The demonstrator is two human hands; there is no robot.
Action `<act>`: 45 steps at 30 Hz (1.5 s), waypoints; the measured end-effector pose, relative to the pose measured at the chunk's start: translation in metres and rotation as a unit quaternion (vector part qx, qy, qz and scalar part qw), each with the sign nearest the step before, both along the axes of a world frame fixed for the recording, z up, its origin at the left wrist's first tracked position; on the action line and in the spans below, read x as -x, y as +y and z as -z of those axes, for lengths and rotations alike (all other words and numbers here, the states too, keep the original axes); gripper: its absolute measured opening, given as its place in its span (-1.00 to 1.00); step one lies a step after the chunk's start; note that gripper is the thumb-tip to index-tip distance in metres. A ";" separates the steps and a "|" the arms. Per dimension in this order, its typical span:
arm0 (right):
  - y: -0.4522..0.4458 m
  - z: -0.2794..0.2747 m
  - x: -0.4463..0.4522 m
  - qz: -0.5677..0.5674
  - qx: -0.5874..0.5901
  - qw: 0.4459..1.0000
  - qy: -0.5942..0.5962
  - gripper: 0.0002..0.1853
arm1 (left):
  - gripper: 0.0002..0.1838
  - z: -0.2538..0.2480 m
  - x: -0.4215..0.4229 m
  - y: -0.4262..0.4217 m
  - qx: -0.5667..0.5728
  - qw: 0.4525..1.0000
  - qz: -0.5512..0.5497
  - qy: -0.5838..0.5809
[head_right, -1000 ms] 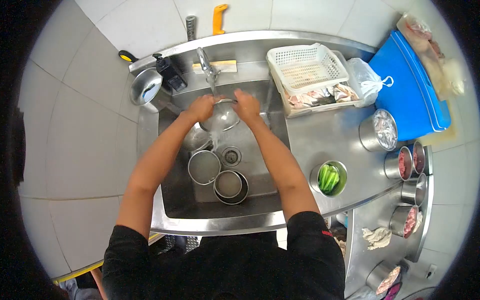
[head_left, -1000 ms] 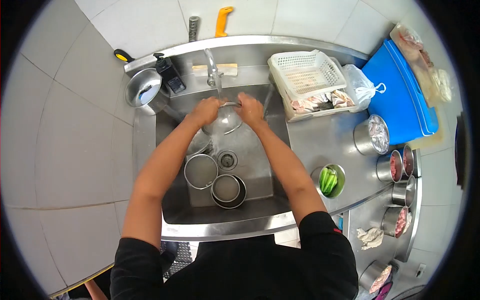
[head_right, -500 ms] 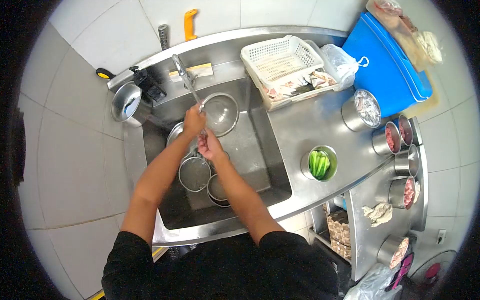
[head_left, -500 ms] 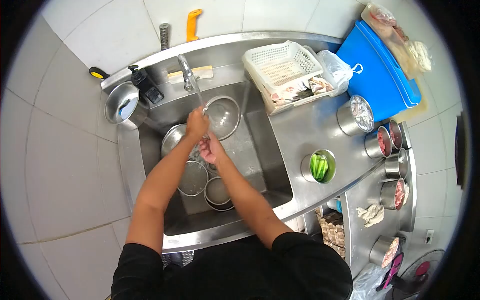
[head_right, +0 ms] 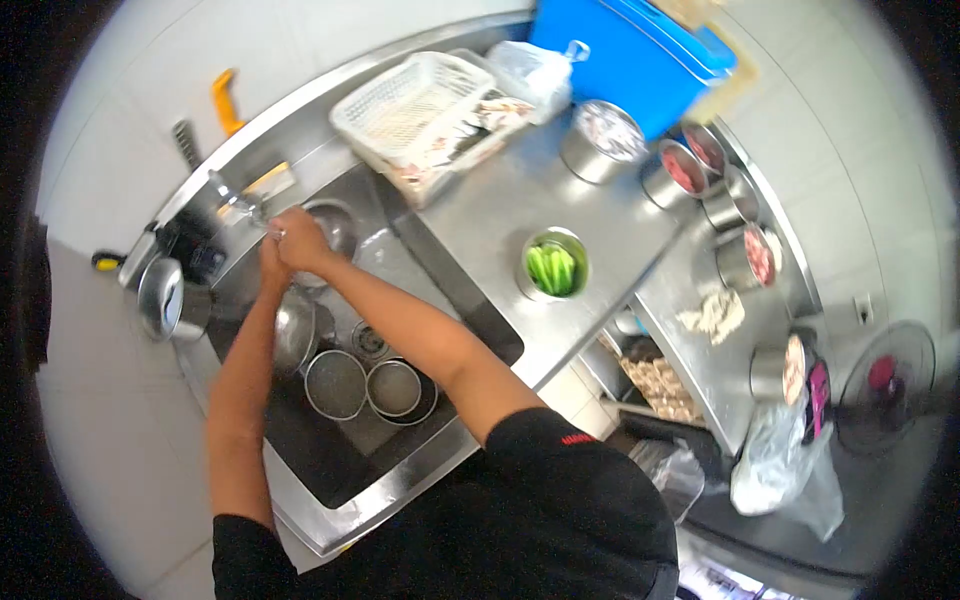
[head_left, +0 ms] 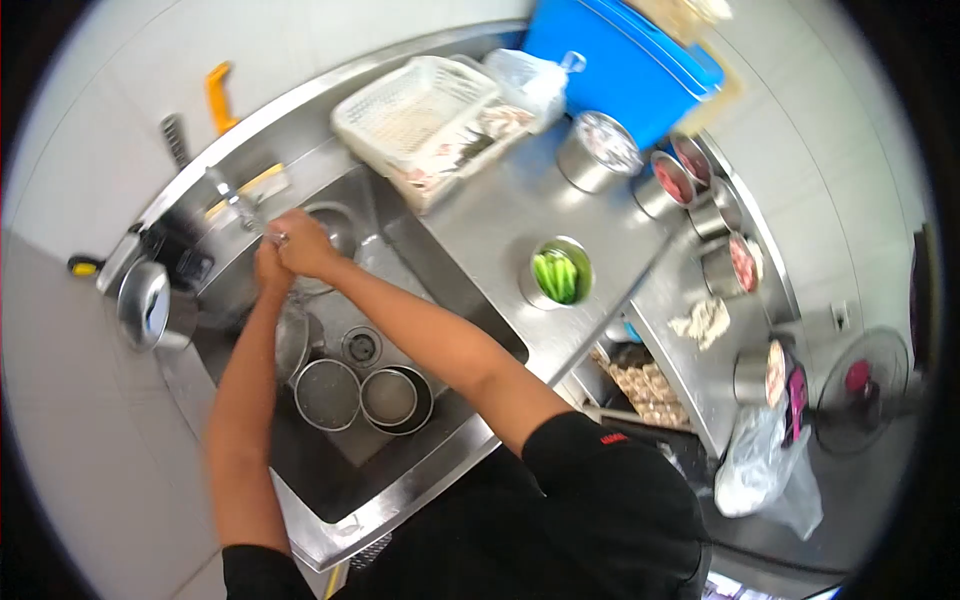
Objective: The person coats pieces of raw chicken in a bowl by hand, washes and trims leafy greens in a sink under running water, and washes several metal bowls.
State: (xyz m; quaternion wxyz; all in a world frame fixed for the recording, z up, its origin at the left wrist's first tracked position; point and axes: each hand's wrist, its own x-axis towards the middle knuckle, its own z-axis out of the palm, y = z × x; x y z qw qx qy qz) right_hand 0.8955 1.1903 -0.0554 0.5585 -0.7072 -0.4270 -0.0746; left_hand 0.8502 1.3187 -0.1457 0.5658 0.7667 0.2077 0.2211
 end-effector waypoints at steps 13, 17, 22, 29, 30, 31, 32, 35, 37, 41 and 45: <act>0.036 -0.068 -0.017 -0.108 0.314 0.904 -0.268 -0.68 | -0.83 -0.059 0.025 -0.075 -0.222 0.969 -0.095 0.050; 0.063 -0.041 -0.037 -0.074 0.363 0.833 -0.412 -0.74 | -0.83 -0.063 0.042 -0.078 -0.289 0.952 -0.052 -0.085; 0.058 0.009 -0.023 -0.071 0.363 0.908 -0.195 -0.77 | -0.84 -0.060 0.100 -0.094 -0.276 0.939 -0.196 -0.056; 0.010 -0.082 -0.057 -0.304 0.580 0.714 -0.248 -0.51 | -0.81 -0.062 0.099 -0.127 -0.211 0.925 -0.309 -0.059; -0.015 -0.099 -0.056 -0.310 0.571 0.723 -0.234 -0.49 | -0.79 -0.067 0.094 -0.134 -0.218 0.924 -0.310 -0.054; -0.037 -0.112 -0.057 -0.313 0.566 0.731 -0.217 -0.46 | -0.79 -0.075 0.090 -0.143 -0.217 0.924 -0.310 -0.054; -0.056 -0.122 -0.060 -0.312 0.571 0.728 -0.215 -0.46 | -0.75 -0.089 0.086 -0.153 -0.295 0.910 -0.289 -0.033; -0.122 -0.129 -0.088 -0.355 0.509 0.731 -0.283 -0.48 | -0.55 -0.108 0.078 -0.178 -0.509 0.824 -0.236 0.075; -0.181 -0.164 -0.101 -0.355 0.547 0.726 -0.221 -0.49 | -0.57 -0.119 0.080 -0.190 -0.532 0.814 -0.223 0.064; -0.281 -0.180 -0.135 -0.345 0.574 0.721 -0.177 -0.52 | -0.71 -0.124 0.078 -0.215 -0.472 0.815 -0.335 0.027; -0.375 -0.137 -0.165 -0.271 0.525 0.797 -0.123 -0.54 | -0.74 -0.088 0.091 -0.217 -0.354 0.817 -0.446 -0.092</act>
